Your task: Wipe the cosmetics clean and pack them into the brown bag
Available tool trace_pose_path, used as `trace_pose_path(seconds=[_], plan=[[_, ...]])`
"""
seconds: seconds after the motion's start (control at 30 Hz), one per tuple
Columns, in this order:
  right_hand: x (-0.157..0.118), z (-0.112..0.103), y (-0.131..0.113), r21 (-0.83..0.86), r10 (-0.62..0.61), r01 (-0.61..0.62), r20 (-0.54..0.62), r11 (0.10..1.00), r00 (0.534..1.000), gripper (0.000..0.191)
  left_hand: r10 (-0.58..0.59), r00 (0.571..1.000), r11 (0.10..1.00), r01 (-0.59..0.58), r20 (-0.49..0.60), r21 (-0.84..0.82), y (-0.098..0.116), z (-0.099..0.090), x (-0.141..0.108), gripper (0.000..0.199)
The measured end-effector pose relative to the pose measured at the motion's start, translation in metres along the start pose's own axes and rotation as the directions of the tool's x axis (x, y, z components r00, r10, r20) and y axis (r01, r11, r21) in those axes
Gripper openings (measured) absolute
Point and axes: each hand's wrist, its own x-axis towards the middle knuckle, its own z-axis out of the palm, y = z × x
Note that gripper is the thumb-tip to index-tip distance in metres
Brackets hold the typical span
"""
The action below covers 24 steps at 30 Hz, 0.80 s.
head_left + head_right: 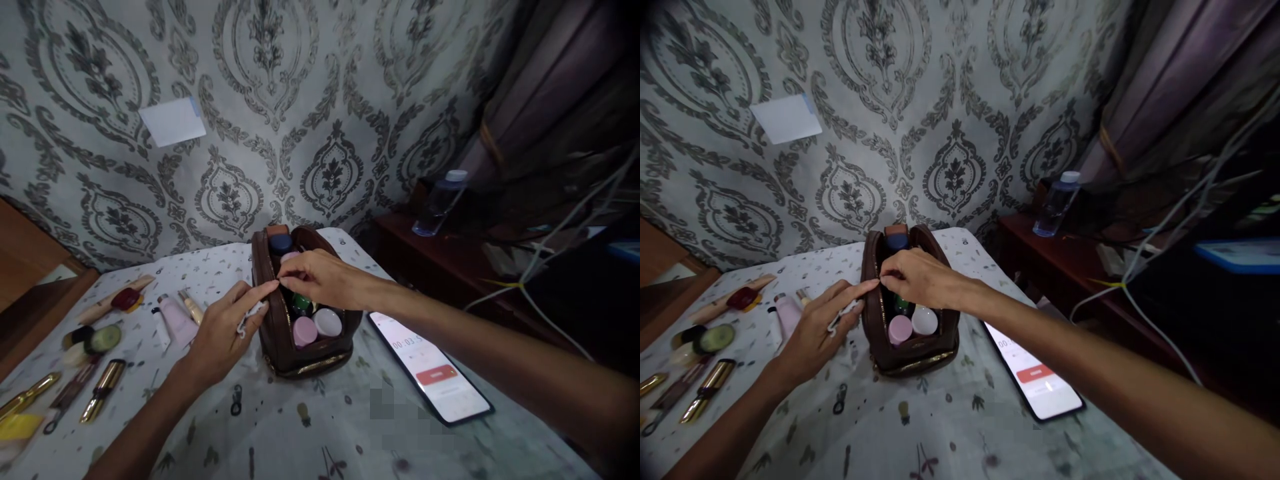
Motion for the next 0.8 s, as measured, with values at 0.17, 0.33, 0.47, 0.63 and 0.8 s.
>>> trace_pose_path(seconds=[0.17,0.33,0.47,0.63,0.8], plan=[[0.001,-0.001,-0.001,-0.010,0.029,-0.029,0.031,1.000,0.999,0.018,-0.020,1.000,1.000,0.020,0.013,0.007,0.001,-0.001,-0.002,0.040],[0.000,-0.006,-0.007,-0.023,0.033,-0.031,0.069,0.999,0.997,0.022,-0.040,0.998,0.999,0.041,0.038,-0.001,-0.002,0.000,-0.004,0.042],[-0.002,-0.011,-0.012,-0.031,-0.019,0.024,0.143,0.999,0.989,0.020,-0.060,0.997,0.998,0.061,0.055,-0.014,-0.003,-0.001,-0.007,0.043],[-0.004,-0.007,-0.009,0.020,-0.033,0.031,0.122,0.999,0.992,0.015,-0.112,0.993,0.991,0.115,0.049,-0.069,-0.003,-0.002,-0.020,0.045],[-0.001,0.006,0.005,0.156,0.018,-0.024,0.044,0.988,0.999,0.015,-0.224,0.974,0.970,0.227,0.046,-0.083,-0.013,-0.002,-0.050,0.043]])
